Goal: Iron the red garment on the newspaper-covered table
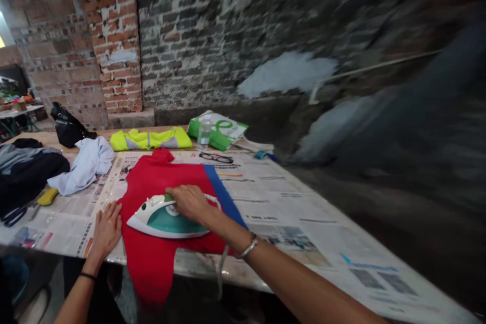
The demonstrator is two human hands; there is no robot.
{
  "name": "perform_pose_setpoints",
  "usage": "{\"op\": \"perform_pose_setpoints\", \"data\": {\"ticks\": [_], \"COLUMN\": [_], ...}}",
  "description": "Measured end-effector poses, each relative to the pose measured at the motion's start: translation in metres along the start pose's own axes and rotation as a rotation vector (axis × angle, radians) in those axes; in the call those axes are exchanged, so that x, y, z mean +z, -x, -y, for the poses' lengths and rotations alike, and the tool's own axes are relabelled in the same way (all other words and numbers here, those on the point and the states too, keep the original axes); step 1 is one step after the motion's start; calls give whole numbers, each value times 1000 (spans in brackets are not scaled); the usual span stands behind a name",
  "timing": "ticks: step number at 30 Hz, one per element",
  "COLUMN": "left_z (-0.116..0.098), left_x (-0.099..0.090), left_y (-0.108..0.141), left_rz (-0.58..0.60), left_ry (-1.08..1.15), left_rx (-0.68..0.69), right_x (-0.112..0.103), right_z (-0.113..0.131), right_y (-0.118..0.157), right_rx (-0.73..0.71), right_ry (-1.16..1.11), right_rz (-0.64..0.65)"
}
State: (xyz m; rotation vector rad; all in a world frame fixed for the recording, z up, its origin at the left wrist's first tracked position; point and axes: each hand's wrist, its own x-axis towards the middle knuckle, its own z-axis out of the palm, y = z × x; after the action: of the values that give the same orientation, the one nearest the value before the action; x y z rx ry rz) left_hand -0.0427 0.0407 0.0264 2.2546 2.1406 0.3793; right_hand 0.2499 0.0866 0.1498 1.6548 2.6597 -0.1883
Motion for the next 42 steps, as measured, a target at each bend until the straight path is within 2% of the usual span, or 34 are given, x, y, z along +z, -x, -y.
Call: {"op": "perform_pose_setpoints", "data": {"ticks": [4,9,13,17,21,24,29,33,37,42], "left_z": [5,5,-1,-6,-3,5,16,16,13,9], "left_x": [5,8,1,-6,-6,-1,3,2,2,3], "left_y": [-5,-7,-4,-3,-6,-9,-18,-22,-19,-15], "left_rz": [-18,-30,3,33,21,-16,-24,-12,-20,-56], "left_ry": [4,-3,-9,-22,-30,-17,-19,-46,-29,-11], "left_rx": [-22,-12,-24,-38,-22,-1,5,-4,-8,0], "right_x": [-6,1,11,13,7,3,8,14,9,-1], "right_z": [-15,-59,-83,-91,-79,-53,-12,-9,-29,-80], "right_y": [17,39,37,32,32,30,13,7,19,43], "right_rx": [54,219,359,378,324,247,34,-2,172,506], "right_ry": [78,90,141,151,107,80,48,53,69,107], "right_rz": [7,-38,-89,-101,-79,-73,-154,-195,-152,-121]}}
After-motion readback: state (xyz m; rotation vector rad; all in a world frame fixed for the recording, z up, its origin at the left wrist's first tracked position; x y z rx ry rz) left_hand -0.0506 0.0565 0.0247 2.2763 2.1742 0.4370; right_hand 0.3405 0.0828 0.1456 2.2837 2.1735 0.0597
